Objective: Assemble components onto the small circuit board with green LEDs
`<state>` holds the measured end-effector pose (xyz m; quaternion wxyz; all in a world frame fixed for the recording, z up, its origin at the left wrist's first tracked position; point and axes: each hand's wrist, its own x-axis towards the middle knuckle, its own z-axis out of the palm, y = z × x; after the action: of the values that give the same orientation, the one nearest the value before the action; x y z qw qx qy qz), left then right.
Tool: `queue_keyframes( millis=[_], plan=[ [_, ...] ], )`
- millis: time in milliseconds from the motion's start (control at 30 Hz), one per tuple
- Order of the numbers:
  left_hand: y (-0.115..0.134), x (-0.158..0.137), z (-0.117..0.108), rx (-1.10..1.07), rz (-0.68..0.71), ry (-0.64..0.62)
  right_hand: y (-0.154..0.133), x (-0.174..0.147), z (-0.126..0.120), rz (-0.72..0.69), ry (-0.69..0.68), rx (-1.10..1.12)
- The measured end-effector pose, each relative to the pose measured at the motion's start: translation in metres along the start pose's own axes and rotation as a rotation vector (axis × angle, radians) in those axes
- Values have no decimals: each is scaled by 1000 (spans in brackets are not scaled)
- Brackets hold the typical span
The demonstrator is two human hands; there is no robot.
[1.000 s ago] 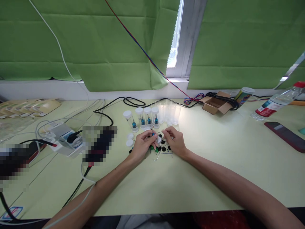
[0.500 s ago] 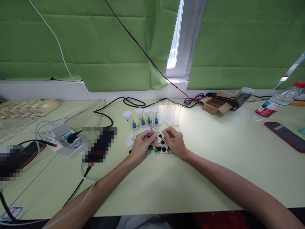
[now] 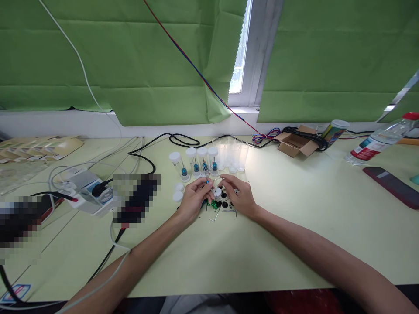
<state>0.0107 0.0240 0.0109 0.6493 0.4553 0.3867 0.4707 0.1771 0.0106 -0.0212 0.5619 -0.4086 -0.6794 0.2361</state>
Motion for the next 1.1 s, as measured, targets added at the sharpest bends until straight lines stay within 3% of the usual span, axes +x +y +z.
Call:
queue_keyframes(
  millis=[1100],
  plan=[
    [-8,1,-4,170,48,-60,-1,3,1,48,54,-29]
  ],
)
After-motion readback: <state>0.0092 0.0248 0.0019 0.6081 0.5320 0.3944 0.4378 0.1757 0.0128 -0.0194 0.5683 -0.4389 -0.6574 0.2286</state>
